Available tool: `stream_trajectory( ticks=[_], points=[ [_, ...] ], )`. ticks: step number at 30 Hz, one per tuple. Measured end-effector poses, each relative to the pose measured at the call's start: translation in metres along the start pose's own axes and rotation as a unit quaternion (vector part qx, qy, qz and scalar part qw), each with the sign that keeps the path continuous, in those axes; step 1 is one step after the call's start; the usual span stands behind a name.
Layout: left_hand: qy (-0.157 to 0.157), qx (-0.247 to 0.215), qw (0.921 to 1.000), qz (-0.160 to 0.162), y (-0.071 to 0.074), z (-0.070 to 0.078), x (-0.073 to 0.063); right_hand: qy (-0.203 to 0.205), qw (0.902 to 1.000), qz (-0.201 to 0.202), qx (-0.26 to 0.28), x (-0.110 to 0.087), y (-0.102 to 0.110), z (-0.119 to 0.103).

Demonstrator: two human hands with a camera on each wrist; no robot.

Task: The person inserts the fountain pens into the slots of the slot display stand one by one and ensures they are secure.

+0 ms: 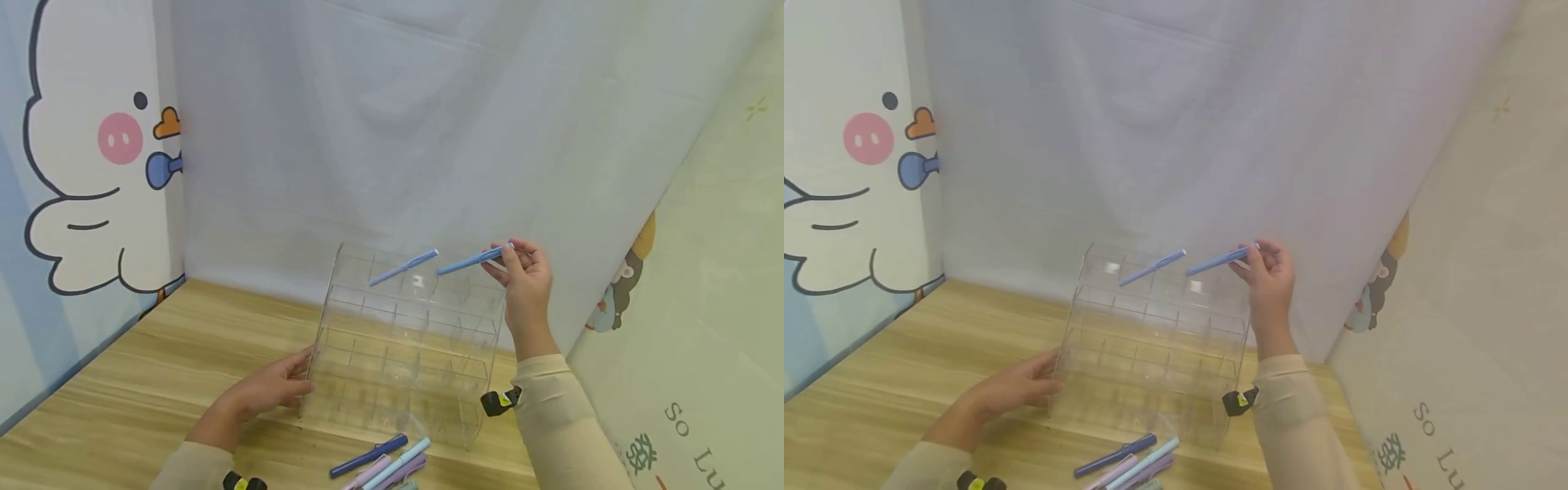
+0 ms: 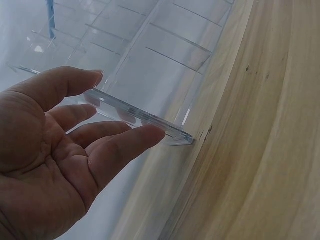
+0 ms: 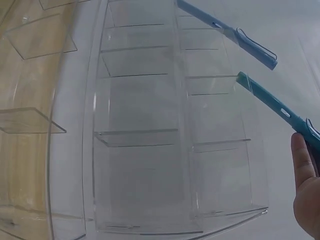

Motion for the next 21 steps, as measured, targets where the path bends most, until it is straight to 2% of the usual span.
stream_trajectory(
  ticks=[10, 21],
  points=[
    [0.008, 0.003, 1.0, 0.003, 0.001, 0.0, 0.0, -0.019, 0.998, -0.024, -0.056, -0.003, -0.008, 0.016],
    [0.008, 0.002, 1.0, 0.004, 0.0, -0.001, 0.0, -0.042, 0.9909, -0.054, -0.115, -0.005, -0.016, 0.027]
  ],
)
Point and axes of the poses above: each hand's wrist, its own x-axis towards the middle knuckle, its own y-axis out of the back of the hand, z = x × y, the point moved 3 cm from there along x, towards the middle knuckle, and after that the axes turned 8 degrees about -y, right-handed, at the moved point
